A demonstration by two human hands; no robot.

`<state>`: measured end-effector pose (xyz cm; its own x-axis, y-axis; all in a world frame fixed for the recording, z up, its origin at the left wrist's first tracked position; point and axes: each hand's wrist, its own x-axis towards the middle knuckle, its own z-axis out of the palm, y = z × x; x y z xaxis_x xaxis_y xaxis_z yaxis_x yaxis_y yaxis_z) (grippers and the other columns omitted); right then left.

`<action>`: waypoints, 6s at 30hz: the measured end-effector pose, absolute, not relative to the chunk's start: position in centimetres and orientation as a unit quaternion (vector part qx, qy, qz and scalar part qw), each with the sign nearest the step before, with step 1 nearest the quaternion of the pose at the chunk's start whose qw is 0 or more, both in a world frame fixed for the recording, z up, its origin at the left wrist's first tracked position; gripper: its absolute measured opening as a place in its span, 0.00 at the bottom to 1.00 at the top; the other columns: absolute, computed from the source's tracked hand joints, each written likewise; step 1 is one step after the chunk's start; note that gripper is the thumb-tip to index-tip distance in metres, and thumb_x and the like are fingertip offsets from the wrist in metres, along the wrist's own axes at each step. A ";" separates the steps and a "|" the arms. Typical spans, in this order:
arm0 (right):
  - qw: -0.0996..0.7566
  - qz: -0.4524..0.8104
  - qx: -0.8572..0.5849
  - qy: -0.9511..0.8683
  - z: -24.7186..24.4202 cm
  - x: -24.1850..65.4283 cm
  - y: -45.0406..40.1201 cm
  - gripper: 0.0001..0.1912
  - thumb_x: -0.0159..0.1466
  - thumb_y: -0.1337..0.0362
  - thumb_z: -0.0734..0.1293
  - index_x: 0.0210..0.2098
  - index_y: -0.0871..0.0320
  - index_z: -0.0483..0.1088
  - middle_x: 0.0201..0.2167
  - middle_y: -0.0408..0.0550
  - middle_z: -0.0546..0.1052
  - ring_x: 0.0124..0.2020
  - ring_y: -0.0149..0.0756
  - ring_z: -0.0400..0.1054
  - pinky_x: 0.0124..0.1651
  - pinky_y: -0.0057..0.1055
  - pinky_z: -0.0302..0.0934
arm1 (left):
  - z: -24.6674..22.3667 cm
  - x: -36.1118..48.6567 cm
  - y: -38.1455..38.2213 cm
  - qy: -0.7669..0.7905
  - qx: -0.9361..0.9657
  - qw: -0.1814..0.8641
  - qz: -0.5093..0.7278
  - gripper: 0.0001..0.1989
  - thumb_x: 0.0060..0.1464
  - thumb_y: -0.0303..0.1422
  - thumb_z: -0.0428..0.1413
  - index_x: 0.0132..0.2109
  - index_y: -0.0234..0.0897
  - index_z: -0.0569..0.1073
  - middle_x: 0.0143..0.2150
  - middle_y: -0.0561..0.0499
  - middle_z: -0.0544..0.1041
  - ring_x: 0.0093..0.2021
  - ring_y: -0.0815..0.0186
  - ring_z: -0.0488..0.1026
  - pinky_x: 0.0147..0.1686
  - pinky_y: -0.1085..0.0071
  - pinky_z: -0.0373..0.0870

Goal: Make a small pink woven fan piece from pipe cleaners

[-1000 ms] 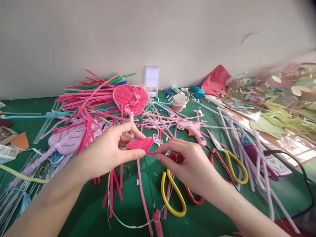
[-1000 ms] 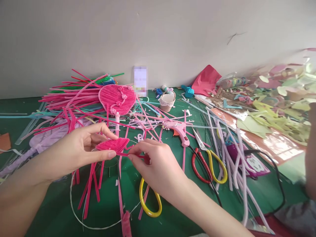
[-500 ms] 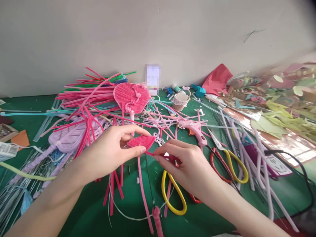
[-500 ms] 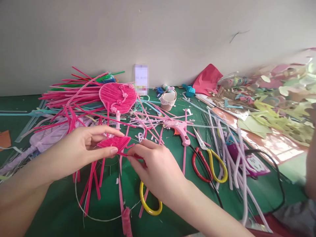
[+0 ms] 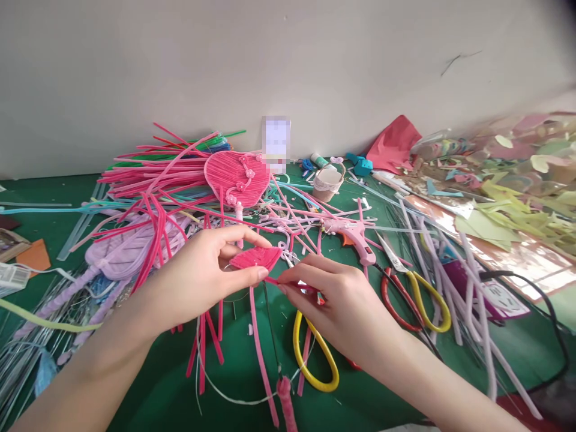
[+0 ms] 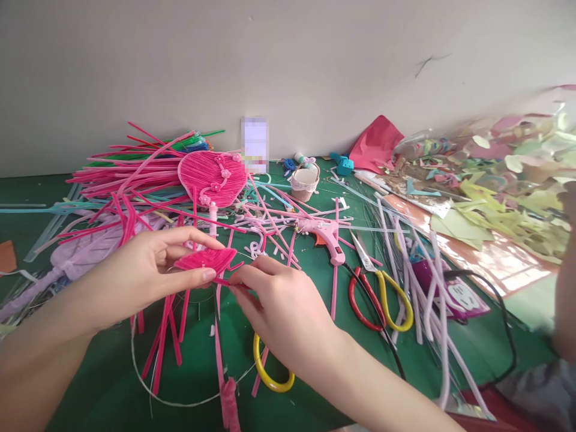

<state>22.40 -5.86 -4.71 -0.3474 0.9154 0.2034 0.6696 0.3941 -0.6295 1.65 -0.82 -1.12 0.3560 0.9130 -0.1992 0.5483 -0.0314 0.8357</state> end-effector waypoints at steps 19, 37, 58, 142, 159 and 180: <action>0.251 0.128 -0.417 -0.864 0.0 26.0 -1.5 0.10 0.66 0.71 0.64 0.35 0.52 0.76 0.34 0.44 0.79 0.32 0.34 0.73 0.32 0.31 0.62 | -0.9 1.7 -1.1 0.499 0.682 0.492 0.210 0.15 0.52 0.41 0.66 0.46 0.46 0.78 0.42 0.54 0.84 0.43 0.58 0.82 0.38 0.68 0.79; 0.336 0.467 -0.383 -0.723 -1.9 25.8 -0.1 0.07 0.66 0.61 0.68 0.37 0.57 0.75 0.36 0.45 0.77 0.39 0.32 0.71 0.43 0.30 0.65 | -0.4 1.0 -1.2 0.425 0.692 0.531 0.242 0.10 0.52 0.36 0.67 0.43 0.50 0.78 0.41 0.59 0.83 0.42 0.67 0.81 0.41 0.77 0.78; 0.298 0.908 -0.218 -0.199 -6.8 21.0 -4.0 0.15 0.50 0.61 0.81 0.28 0.59 0.74 0.25 0.38 0.76 0.29 0.25 0.73 0.37 0.23 0.64 | -0.2 0.9 -1.1 0.405 0.712 0.513 0.257 0.12 0.52 0.37 0.67 0.43 0.47 0.76 0.36 0.56 0.81 0.38 0.64 0.79 0.39 0.72 0.74; 0.325 0.520 -0.435 -0.659 -3.6 23.7 -2.2 0.17 0.65 0.48 0.67 0.34 0.56 0.75 0.32 0.45 0.79 0.34 0.35 0.71 0.36 0.30 0.63 | -0.5 1.9 -1.1 0.476 0.681 0.515 0.213 0.28 0.53 0.40 0.65 0.61 0.48 0.72 0.39 0.53 0.85 0.42 0.59 0.83 0.38 0.70 0.81; 0.421 0.604 -0.440 -0.514 -3.7 23.9 -2.5 0.18 0.55 0.49 0.76 0.28 0.59 0.76 0.25 0.45 0.79 0.26 0.30 0.73 0.31 0.27 0.69 | -0.7 1.4 -1.3 0.469 0.709 0.475 0.227 0.17 0.52 0.42 0.67 0.50 0.51 0.79 0.45 0.58 0.84 0.45 0.63 0.82 0.43 0.76 0.79; 0.414 0.630 -0.420 -0.505 -3.9 23.2 -2.9 0.17 0.56 0.49 0.75 0.28 0.58 0.77 0.25 0.45 0.80 0.27 0.31 0.75 0.33 0.29 0.71 | -0.6 1.3 -0.9 0.434 0.679 0.542 0.238 0.13 0.53 0.36 0.68 0.47 0.51 0.80 0.41 0.60 0.86 0.41 0.67 0.83 0.38 0.81 0.79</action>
